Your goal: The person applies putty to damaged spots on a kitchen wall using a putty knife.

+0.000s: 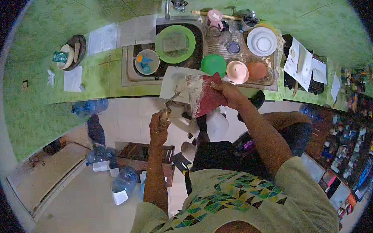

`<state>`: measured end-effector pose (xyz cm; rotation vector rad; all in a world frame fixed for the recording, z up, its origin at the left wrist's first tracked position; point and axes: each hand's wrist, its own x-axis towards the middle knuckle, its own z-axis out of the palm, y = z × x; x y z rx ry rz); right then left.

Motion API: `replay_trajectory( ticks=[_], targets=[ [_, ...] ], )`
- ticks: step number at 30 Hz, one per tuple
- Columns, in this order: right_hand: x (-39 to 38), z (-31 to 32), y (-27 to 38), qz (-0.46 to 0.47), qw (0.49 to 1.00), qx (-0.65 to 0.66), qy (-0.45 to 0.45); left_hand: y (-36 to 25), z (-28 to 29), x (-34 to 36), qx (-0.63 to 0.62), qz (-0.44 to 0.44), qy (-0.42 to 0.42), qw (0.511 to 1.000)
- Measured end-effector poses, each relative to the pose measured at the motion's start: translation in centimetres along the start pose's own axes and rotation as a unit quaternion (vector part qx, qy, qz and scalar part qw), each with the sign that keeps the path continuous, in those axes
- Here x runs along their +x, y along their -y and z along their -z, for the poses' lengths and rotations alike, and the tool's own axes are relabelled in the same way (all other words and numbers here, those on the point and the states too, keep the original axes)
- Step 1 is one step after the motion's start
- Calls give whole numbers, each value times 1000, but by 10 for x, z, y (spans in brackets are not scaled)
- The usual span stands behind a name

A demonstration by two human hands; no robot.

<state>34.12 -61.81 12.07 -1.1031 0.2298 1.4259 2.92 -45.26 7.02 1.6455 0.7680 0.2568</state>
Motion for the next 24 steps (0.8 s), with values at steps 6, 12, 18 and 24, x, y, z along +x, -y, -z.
replay_trajectory(
  ticks=[6, 12, 18, 24],
  targets=[
    [16, 3, -22, -61, 996, -7, -72, 24, -10, 0, 97, -54, -65, 992],
    [38, 31, -40, -60, 995, 76, -5, 45, -18, 5, 210, -86, -73, 971],
    [28, 27, -27, -55, 996, 66, 4, 59, -17, 13, 249, -147, -135, 948],
    [19, 32, -11, -29, 997, 50, 49, 43, -16, 21, 254, -132, -170, 943]
  ],
)
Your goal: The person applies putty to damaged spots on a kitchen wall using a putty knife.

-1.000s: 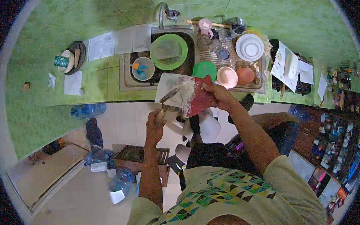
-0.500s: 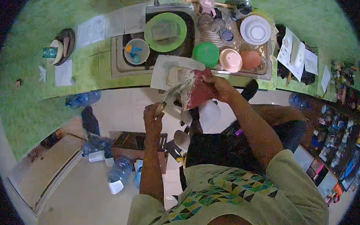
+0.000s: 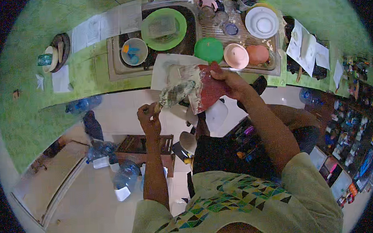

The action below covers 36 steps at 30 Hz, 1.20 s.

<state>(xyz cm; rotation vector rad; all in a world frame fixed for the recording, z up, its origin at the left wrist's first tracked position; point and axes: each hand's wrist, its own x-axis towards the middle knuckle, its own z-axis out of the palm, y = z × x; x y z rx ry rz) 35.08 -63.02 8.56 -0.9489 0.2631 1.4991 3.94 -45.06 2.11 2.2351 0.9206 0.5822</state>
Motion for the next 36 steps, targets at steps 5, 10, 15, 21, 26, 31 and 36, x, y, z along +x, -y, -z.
replay_trajectory(
  ticks=[5, 10, 15, 21, 26, 31, 36],
  targets=[
    [-23, -21, 17, 14, 998, -4, 60, -9, 9, 9, 27, -39, -27, 999],
    [-42, -16, 33, 32, 997, -72, 0, -25, 9, 17, 4, -43, -52, 998],
    [-59, -20, 42, 16, 999, -28, -19, -42, 18, 23, 17, -53, -79, 995],
    [-81, -22, 58, 62, 997, -14, -38, -26, 18, 16, 74, -41, -62, 994],
    [-89, -18, 71, 79, 992, -69, -74, 17, 1, -20, -176, 130, -40, 975],
    [-84, 18, 50, 53, 987, -48, -143, -8, -8, -15, -179, 185, 47, 965],
    [-52, -1, 18, 52, 993, -78, -75, -39, 7, 2, -247, 200, 109, 942]
  ],
)
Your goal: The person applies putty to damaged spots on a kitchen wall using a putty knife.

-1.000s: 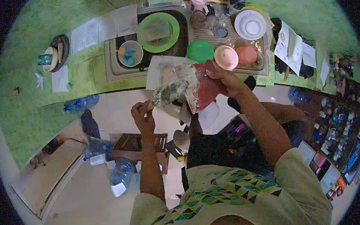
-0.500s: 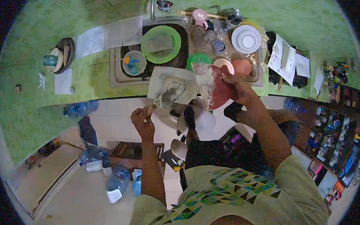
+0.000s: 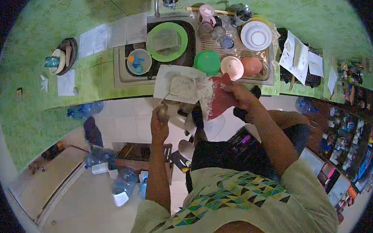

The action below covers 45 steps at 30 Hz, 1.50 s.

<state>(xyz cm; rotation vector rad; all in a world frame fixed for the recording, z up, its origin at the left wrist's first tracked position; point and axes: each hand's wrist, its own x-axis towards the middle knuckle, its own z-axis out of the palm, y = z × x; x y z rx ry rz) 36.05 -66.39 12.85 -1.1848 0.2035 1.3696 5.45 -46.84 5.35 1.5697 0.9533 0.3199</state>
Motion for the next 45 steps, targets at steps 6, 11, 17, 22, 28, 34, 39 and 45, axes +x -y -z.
replay_trajectory(
  ticks=[6, 11, 17, 22, 28, 34, 39, 45],
  targets=[
    [-5, -17, 0, 4, 999, -44, 5, -92, 26, 7, 263, -27, 114, 958],
    [-6, -17, 3, 61, 984, -165, 6, -119, 60, 15, 428, 10, 216, 878],
    [-11, -26, 6, 34, 996, -77, 26, -173, 38, 31, 446, 122, 309, 831],
    [-13, -17, 5, 31, 994, 67, 80, -140, 34, 39, 487, 64, 310, 814],
    [-22, -11, 10, 57, 993, 70, 81, -139, 31, 34, 554, -9, 273, 787],
    [-23, 5, 5, 67, 995, 38, 62, -199, 0, 28, 574, 80, 278, 766],
    [-24, 5, 3, 103, 993, 12, 63, -199, -1, 22, 582, 73, 257, 768],
    [-3, 13, -17, 97, 994, 44, -4, -193, -10, 21, 595, 73, 257, 758]
  ],
)
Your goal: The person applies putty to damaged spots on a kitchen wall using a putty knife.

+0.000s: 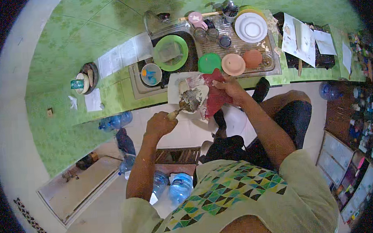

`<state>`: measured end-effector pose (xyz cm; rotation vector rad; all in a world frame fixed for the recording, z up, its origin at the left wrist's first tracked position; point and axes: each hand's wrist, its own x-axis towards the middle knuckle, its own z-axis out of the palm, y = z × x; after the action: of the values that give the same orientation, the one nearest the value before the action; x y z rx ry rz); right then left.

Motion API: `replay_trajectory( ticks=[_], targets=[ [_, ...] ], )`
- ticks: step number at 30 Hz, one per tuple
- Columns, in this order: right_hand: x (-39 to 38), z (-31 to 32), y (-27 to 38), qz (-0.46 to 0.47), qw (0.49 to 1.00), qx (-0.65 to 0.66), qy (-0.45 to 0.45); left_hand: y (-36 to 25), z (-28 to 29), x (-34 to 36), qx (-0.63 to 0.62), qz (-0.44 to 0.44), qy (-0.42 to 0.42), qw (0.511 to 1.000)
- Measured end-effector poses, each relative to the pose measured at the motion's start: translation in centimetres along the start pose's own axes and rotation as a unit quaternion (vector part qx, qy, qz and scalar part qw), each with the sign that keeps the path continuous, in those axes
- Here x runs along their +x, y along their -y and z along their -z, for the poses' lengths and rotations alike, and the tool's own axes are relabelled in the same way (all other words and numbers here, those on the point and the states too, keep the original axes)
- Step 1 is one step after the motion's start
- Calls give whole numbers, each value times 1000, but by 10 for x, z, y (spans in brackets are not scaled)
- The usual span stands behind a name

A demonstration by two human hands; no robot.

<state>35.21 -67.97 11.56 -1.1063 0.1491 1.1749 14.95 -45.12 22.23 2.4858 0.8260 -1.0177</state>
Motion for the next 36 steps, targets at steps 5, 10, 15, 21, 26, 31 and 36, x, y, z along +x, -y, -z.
replay_trajectory(
  ticks=[5, 10, 15, 21, 26, 31, 36],
  targets=[
    [-12, -15, 10, 9, 1000, 13, 24, 22, -21, 12, 17, -23, -21, 999],
    [-14, -4, 15, 46, 996, -73, 26, 4, -11, 14, -26, -55, -27, 998],
    [-22, -25, 22, 14, 1000, 18, 6, 27, -27, 17, -50, -58, -23, 997],
    [-20, -7, 20, 52, 994, 46, 83, 6, 0, -9, -13, -66, -81, 994],
    [-11, -4, 10, -72, 992, 43, 94, 5, -3, -20, -31, -99, -173, 979],
    [-19, -12, 3, -45, 995, 22, 84, 25, -18, -16, -55, -145, -227, 962],
    [-4, -4, 3, -56, 986, -97, 126, 55, -25, -4, -59, -230, -195, 952]
  ],
)
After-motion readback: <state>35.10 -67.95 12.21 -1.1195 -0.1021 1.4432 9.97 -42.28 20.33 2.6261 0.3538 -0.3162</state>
